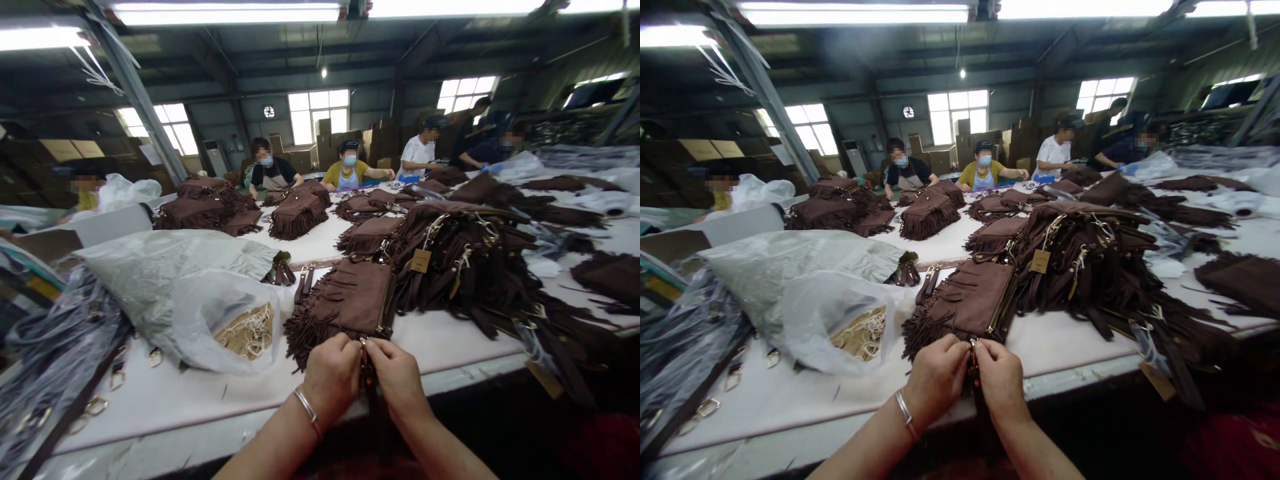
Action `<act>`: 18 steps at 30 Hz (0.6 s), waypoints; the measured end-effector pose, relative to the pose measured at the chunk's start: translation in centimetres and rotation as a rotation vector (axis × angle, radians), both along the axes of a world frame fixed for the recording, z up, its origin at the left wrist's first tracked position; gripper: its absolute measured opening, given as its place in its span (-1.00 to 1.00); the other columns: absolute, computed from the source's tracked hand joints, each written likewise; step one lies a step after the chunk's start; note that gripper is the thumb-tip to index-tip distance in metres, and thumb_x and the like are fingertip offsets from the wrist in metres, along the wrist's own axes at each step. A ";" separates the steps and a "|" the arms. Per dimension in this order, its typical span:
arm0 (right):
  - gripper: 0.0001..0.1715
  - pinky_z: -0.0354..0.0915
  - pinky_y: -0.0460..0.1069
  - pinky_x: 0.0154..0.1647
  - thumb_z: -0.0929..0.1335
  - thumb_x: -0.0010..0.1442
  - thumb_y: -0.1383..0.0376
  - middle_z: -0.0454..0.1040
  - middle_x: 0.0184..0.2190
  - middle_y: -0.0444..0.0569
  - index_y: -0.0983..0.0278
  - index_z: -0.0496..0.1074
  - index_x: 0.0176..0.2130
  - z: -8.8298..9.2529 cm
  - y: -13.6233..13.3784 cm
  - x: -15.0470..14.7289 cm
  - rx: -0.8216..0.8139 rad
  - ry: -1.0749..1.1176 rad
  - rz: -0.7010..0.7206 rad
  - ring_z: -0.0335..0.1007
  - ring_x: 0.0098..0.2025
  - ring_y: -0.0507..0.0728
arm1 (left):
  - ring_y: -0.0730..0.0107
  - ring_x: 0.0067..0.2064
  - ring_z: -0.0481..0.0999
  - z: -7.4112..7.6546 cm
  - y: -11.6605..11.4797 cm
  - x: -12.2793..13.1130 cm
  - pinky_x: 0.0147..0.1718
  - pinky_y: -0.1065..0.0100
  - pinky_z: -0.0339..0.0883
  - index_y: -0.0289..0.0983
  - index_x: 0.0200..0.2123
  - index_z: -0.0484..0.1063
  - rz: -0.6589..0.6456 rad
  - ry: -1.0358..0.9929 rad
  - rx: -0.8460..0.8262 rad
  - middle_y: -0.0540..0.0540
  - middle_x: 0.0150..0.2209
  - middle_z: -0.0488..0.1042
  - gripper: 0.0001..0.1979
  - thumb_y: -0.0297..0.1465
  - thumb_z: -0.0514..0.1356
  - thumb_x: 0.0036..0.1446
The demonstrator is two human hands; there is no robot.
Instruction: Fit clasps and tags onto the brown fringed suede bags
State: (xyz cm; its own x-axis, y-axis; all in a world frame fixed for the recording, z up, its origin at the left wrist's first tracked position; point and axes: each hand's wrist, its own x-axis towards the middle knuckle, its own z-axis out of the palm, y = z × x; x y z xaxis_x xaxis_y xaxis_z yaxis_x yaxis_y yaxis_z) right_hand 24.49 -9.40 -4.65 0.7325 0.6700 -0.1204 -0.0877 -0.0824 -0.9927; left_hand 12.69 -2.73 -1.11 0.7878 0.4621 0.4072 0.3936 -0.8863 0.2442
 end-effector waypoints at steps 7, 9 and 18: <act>-0.47 0.41 0.05 -0.24 0.45 -0.04 -0.05 0.62 -0.35 0.03 0.32 0.63 -0.25 0.1 0.0 0.0 0.007 0.058 0.013 0.51 -0.23 0.27 | 0.36 -0.42 0.35 -0.1 2.6 1.1 -0.49 0.36 0.11 -0.23 -0.37 0.44 -0.027 0.005 0.224 -0.08 -0.39 0.39 -0.85 -0.42 0.13 0.27; -0.47 0.41 0.06 -0.23 0.45 -0.04 -0.05 0.62 -0.35 0.04 0.32 0.63 -0.26 0.1 0.0 0.0 0.010 0.064 0.013 0.51 -0.22 0.28 | 0.34 -0.42 0.34 -0.4 2.6 1.2 -0.49 0.34 0.09 -0.24 -0.41 0.41 -0.048 0.008 0.299 -0.09 -0.41 0.38 -0.83 -0.44 0.14 0.26; -0.48 0.39 0.05 -0.20 0.44 0.01 -0.04 0.62 -0.29 0.05 0.31 0.62 -0.21 0.2 0.1 0.1 0.030 0.063 0.055 0.51 -0.19 0.26 | 0.35 -0.33 0.38 0.2 2.2 0.9 -0.35 0.36 0.23 -0.26 -0.38 0.36 -0.006 -0.182 -0.039 -0.10 -0.33 0.35 -0.86 -0.49 0.07 0.24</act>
